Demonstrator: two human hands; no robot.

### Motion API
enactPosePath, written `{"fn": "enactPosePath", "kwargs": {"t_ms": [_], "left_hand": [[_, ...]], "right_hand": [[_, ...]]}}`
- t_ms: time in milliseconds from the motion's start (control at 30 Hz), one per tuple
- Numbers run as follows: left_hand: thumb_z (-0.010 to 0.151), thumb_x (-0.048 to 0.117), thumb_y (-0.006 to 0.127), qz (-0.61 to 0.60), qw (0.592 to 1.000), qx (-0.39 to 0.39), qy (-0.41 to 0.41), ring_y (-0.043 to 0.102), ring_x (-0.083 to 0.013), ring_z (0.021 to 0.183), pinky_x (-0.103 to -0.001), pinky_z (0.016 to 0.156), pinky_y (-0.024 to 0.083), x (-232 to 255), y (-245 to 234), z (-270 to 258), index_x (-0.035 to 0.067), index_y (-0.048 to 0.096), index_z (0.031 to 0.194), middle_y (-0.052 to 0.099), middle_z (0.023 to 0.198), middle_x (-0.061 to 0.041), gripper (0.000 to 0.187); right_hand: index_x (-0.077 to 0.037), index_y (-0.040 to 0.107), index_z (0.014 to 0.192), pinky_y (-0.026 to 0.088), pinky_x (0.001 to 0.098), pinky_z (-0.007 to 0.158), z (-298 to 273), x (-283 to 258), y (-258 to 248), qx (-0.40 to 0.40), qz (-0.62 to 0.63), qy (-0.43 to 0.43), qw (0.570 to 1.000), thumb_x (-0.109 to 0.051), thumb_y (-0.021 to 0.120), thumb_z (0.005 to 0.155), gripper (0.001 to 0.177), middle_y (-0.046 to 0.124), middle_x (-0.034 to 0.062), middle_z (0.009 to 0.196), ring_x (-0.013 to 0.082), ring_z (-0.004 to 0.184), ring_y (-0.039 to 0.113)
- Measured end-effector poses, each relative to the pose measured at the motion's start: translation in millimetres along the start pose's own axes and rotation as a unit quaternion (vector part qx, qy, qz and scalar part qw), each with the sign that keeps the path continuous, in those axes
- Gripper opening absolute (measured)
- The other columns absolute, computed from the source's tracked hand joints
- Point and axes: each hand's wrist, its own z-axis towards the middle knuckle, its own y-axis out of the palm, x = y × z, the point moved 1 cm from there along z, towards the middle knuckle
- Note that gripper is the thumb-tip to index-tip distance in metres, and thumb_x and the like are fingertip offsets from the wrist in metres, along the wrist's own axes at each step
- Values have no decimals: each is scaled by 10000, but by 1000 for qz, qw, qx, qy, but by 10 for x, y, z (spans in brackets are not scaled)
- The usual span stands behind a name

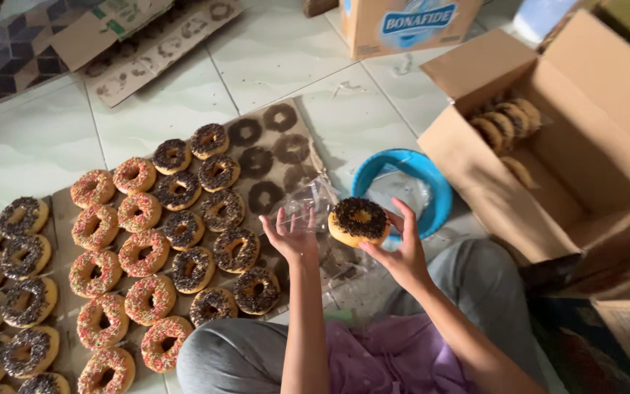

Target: The person sits on the floor and individually places donuts into clear plastic bags, then puts the packaged donuts into a cardboard box. The donuts are arranged on a large sheet on the floor, and the person handles them one at a time.

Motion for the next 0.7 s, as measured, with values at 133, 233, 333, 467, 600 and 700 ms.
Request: {"fn": "enactPosePath", "kwargs": {"t_ms": [133,233,333,467,600,700], "left_hand": [[799,550,696,26,989,-144,2,500,-411,1333,-605,1052,479,-228,207,-338,19,336,1493,422,1491,-214,945],[913,433,708,41,946,-322,5,499,-370,1395,-437,1184,462,-353,267,-565,14,394,1609,466,1489,-225,871],[762,385,625,95,962,-237,-94,599,-304,1206,-471,948,551,-543,226,-719,257,416,1452,600,1319,-111,733],[959,246,619,53,953,-275,-118,610,-297,1156,-486,973,532,-689,174,-766,132,414,1512,623,1229,-113,600],[958,175,606,63,955,-254,-137,632,-289,1149,-510,1018,534,-828,53,-756,110,480,1457,640,1200,-95,519],[917,128,601,91,942,-259,-191,648,-299,1160,-495,1047,523,-1106,-20,-845,51,547,1384,671,1224,-126,477]], "right_hand": [[-64,344,1524,483,354,1049,56,-220,-143,36,-15,-12,999,-162,897,760,948,686,150,1274,244,1211,653],[-58,369,1501,492,364,1030,26,-266,-201,67,-69,-51,994,-155,913,731,948,687,181,1267,277,1210,662],[-71,377,1498,498,380,1015,-44,-288,-209,95,-111,-17,989,-173,939,673,1003,669,206,1237,300,1203,659],[-29,248,1573,460,446,1045,-217,-369,-296,34,-128,-56,990,-159,927,689,1122,547,269,1383,366,1247,572],[-21,208,1592,448,482,1058,-341,-456,-353,53,-168,-91,980,-135,924,693,1155,474,289,1491,409,1288,526],[-40,206,1612,425,501,1108,-304,-469,-351,89,-248,-83,961,-80,897,686,1157,584,198,1386,398,1294,550]]}}
